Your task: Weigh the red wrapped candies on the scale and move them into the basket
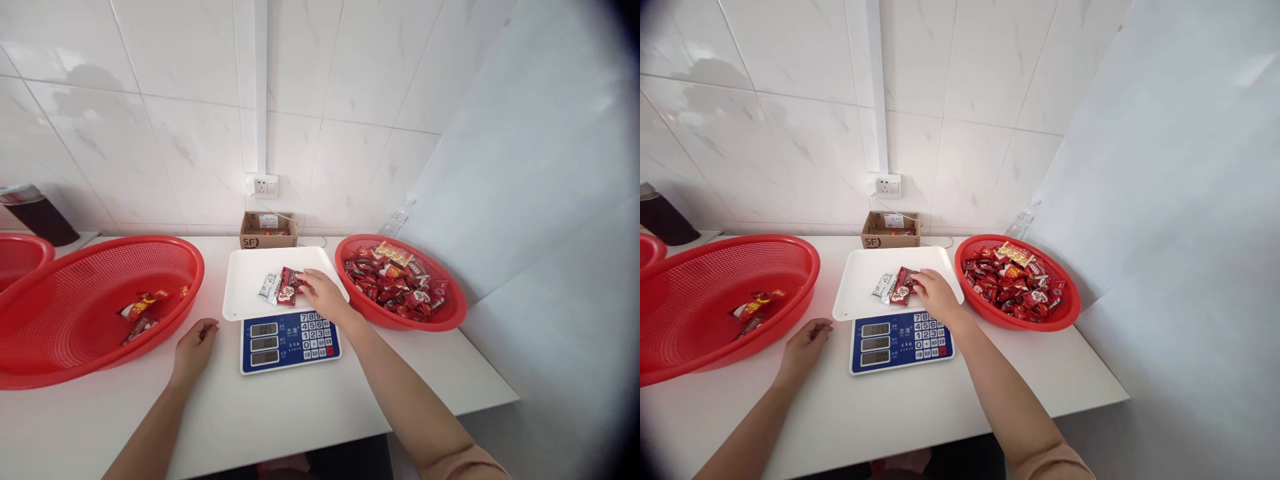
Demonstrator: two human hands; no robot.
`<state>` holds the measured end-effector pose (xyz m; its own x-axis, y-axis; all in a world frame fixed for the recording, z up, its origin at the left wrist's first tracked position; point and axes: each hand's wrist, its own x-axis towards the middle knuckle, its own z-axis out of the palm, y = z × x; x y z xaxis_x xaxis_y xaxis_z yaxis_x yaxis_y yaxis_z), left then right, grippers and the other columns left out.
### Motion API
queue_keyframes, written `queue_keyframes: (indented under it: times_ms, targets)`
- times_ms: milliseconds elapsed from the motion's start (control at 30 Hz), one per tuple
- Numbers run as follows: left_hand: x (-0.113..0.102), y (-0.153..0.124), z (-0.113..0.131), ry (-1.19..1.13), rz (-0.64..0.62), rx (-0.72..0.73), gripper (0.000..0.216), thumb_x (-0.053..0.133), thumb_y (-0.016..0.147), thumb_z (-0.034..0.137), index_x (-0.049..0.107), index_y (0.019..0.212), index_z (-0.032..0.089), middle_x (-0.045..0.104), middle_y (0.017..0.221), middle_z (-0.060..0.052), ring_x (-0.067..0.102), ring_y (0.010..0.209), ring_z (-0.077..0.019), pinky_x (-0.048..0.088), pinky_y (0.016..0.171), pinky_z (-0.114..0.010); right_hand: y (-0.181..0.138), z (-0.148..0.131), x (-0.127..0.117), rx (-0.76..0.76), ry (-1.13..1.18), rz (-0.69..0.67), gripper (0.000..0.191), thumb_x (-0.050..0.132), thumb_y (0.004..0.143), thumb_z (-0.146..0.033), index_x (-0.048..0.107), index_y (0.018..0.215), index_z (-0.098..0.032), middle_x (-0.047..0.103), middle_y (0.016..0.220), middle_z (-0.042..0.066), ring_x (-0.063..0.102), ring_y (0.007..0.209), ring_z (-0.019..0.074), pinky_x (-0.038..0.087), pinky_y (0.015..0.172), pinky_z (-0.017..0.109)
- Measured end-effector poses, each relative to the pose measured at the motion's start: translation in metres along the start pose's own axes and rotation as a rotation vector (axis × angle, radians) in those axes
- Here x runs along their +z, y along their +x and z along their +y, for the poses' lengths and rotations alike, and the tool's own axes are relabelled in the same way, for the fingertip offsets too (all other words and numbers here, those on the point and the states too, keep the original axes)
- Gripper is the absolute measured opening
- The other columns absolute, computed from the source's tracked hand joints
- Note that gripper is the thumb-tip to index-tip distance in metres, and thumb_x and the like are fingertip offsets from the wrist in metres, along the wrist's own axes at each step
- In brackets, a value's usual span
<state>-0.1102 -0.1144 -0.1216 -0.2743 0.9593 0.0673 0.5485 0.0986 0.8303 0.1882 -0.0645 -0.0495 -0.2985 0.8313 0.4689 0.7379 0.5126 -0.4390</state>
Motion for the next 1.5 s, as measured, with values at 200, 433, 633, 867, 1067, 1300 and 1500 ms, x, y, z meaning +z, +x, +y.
queue_keyframes:
  times_ms: [200, 433, 633, 867, 1067, 1300, 1500]
  targets:
    - [0.001, -0.001, -0.002, 0.009, -0.012, -0.018, 0.023, 0.046, 0.07, 0.036, 0.058, 0.086, 0.025, 0.067, 0.086, 0.0, 0.062, 0.083, -0.0175, 0.047, 0.075, -0.028, 0.004, -0.008, -0.009, 0.012, 0.014, 0.077, 0.017, 0.054, 0.078, -0.016, 0.061, 0.092, -0.021, 0.063, 0.097, 0.005, 0.054, 0.096, 0.02, 0.043, 0.088, 0.04]
    - [0.002, 0.0, -0.003, -0.013, -0.02, -0.017, 0.023, 0.046, 0.07, 0.036, 0.058, 0.086, 0.024, 0.067, 0.087, 0.0, 0.062, 0.083, -0.0169, 0.047, 0.076, -0.027, -0.028, -0.028, -0.038, -0.065, 0.027, 0.006, 0.012, 0.057, 0.075, -0.018, 0.059, 0.086, -0.022, 0.065, 0.09, 0.002, 0.058, 0.088, 0.018, 0.037, 0.094, 0.042]
    - [0.002, 0.0, -0.001, -0.006, -0.018, -0.015, 0.024, 0.045, 0.07, 0.035, 0.058, 0.086, 0.023, 0.068, 0.085, -0.002, 0.062, 0.083, -0.0183, 0.047, 0.076, -0.028, -0.032, -0.016, -0.031, -0.073, -0.047, -0.008, 0.011, 0.055, 0.075, -0.016, 0.063, 0.082, -0.021, 0.066, 0.091, 0.004, 0.057, 0.089, 0.0192, 0.042, 0.087, 0.039]
    - [0.001, -0.002, -0.003, -0.01, -0.017, 0.007, 0.025, 0.044, 0.071, 0.036, 0.058, 0.087, 0.022, 0.068, 0.087, -0.002, 0.062, 0.084, -0.0177, 0.047, 0.077, -0.028, -0.028, -0.011, -0.022, -0.028, -0.07, 0.056, 0.022, 0.048, 0.083, -0.022, 0.068, 0.093, -0.023, 0.061, 0.112, 0.007, 0.052, 0.106, 0.0216, 0.042, 0.093, 0.042]
    - [0.002, -0.001, -0.007, -0.009, -0.021, 0.005, 0.024, 0.045, 0.072, 0.037, 0.059, 0.087, 0.023, 0.067, 0.088, -0.001, 0.062, 0.085, -0.0172, 0.047, 0.076, -0.027, -0.059, 0.002, -0.055, 0.083, -0.13, 0.255, 0.023, 0.047, 0.084, -0.028, 0.066, 0.094, -0.021, 0.063, 0.107, 0.008, 0.054, 0.103, 0.0212, 0.042, 0.092, 0.04]
    - [0.002, -0.001, -0.005, -0.005, -0.023, 0.006, 0.025, 0.046, 0.072, 0.038, 0.059, 0.086, 0.023, 0.067, 0.086, -0.001, 0.062, 0.082, -0.0176, 0.047, 0.074, -0.028, -0.111, 0.044, -0.093, 0.461, -0.356, 0.189, 0.029, 0.046, 0.082, -0.039, 0.065, 0.096, -0.021, 0.069, 0.094, 0.006, 0.063, 0.084, 0.0225, 0.049, 0.069, 0.035]
    - [0.001, -0.002, 0.0, 0.008, -0.019, 0.0, 0.024, 0.045, 0.071, 0.037, 0.059, 0.086, 0.023, 0.067, 0.086, -0.001, 0.062, 0.084, -0.0186, 0.047, 0.074, -0.028, -0.123, 0.05, -0.087, 0.383, -0.42, 0.165, 0.033, 0.041, 0.085, -0.04, 0.065, 0.098, -0.022, 0.07, 0.093, 0.006, 0.064, 0.079, 0.021, 0.048, 0.065, 0.032]
